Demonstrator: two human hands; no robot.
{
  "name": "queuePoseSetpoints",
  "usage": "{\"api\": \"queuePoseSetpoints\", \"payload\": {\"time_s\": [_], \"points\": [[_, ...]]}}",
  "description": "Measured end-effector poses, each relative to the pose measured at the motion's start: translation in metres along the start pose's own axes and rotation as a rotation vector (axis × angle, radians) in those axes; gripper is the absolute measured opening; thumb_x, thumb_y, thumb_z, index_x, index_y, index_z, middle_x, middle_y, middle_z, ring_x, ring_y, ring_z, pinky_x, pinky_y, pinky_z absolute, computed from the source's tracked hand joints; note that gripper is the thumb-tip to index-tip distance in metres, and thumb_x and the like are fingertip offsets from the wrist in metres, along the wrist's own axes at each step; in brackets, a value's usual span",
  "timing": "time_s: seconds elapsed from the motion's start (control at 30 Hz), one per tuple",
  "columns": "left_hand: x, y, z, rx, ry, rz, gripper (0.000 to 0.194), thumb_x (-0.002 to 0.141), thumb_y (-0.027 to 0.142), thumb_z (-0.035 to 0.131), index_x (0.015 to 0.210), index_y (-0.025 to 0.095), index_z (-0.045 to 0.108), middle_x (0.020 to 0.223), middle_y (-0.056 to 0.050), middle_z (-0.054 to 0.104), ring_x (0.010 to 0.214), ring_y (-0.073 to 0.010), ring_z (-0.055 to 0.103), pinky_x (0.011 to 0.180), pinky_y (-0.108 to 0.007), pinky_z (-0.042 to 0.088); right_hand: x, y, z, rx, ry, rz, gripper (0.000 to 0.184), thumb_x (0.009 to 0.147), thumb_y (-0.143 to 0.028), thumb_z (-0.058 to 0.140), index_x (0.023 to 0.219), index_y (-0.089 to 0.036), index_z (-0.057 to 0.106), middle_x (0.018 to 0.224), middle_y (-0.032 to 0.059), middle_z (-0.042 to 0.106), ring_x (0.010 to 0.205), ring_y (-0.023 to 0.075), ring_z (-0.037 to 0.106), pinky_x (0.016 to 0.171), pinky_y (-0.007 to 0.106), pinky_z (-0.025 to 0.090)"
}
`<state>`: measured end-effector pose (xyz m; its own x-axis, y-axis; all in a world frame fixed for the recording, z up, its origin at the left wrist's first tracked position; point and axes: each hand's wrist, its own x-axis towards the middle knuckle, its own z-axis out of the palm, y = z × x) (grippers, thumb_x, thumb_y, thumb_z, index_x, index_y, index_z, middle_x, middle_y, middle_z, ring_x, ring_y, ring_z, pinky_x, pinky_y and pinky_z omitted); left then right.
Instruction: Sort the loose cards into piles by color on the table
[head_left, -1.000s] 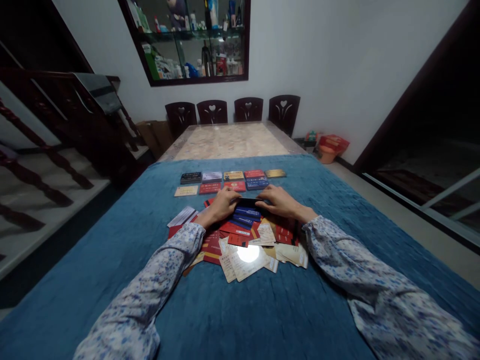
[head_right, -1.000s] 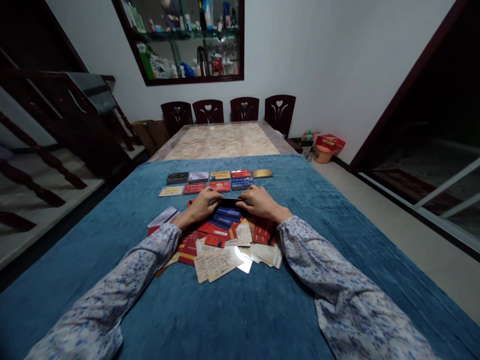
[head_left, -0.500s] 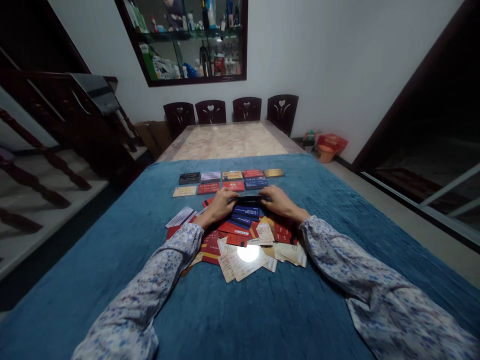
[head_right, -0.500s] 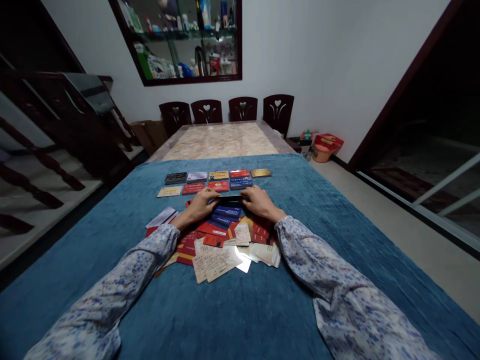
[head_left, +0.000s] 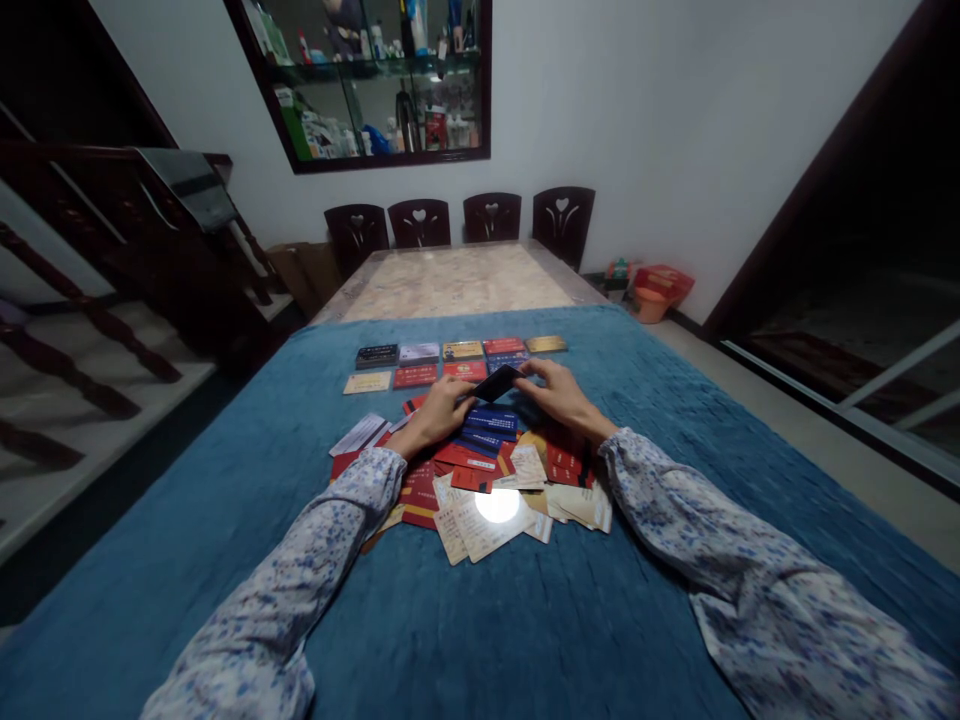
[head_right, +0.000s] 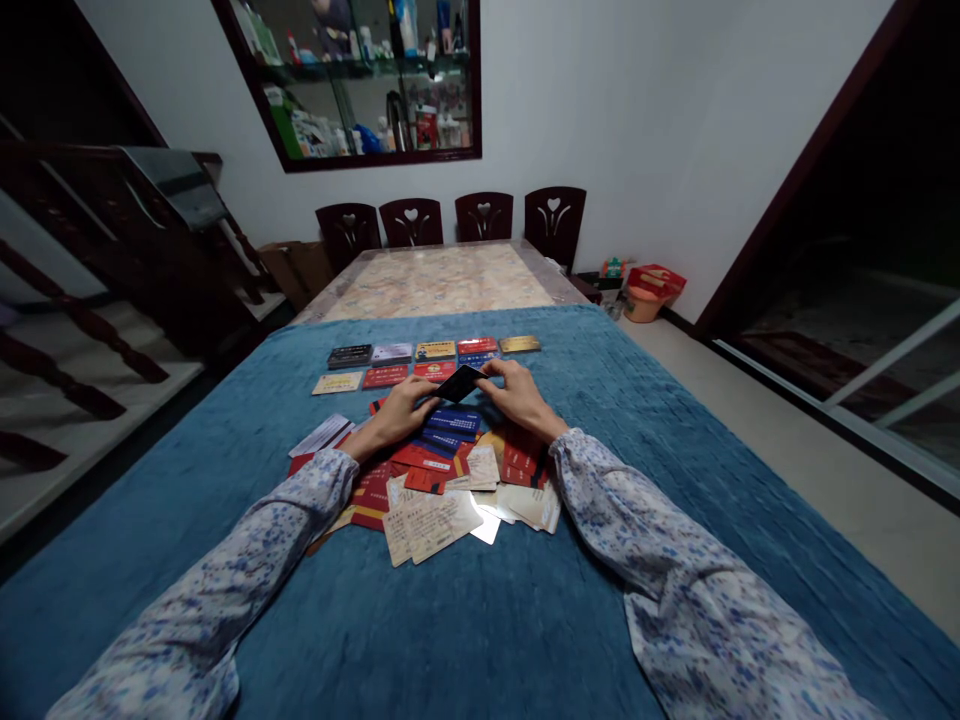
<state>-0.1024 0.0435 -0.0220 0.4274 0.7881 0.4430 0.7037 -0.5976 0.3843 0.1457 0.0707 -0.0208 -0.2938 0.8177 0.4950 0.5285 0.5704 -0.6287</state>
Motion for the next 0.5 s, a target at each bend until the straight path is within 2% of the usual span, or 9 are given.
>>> {"api": "queuePoseSetpoints", "payload": {"time_s": [0.17, 0.3, 0.5], "points": [[0.0, -0.001, 0.001, 0.009, 0.014, 0.017, 0.02, 0.091, 0.012, 0.063, 0.105, 0.018, 0.076, 0.103, -0.009, 0.077, 0.099, -0.0229, 0.066, 0.093, -0.039, 0.055, -0.001, -0.001, 0.005, 0.04, 0.031, -0.087, 0.013, 0.092, -0.031, 0.058, 0.096, -0.021, 0.066, 0.095, 0.0057, 0.074, 0.09, 0.0225, 0.068, 0.082, 0.034, 0.05], [0.0, -0.002, 0.002, -0.005, 0.023, 0.033, 0.018, 0.09, 0.012, 0.063, 0.102, 0.018, 0.075, 0.102, -0.008, 0.077, 0.099, -0.0229, 0.066, 0.092, -0.039, 0.056, -0.003, -0.004, 0.007, -0.101, 0.054, -0.176, 0.013, 0.093, -0.026, 0.059, 0.102, -0.021, 0.067, 0.096, 0.0085, 0.073, 0.09, 0.0239, 0.066, 0.082, 0.036, 0.049], [0.003, 0.004, -0.003, -0.041, 0.162, 0.064, 0.021, 0.09, 0.009, 0.061, 0.105, 0.017, 0.072, 0.103, -0.008, 0.077, 0.101, -0.0222, 0.066, 0.093, -0.04, 0.055, -0.005, -0.011, 0.006, -0.298, 0.041, -0.25, 0.017, 0.094, -0.023, 0.06, 0.107, -0.021, 0.072, 0.093, 0.0098, 0.073, 0.091, 0.026, 0.062, 0.083, 0.038, 0.045]]}}
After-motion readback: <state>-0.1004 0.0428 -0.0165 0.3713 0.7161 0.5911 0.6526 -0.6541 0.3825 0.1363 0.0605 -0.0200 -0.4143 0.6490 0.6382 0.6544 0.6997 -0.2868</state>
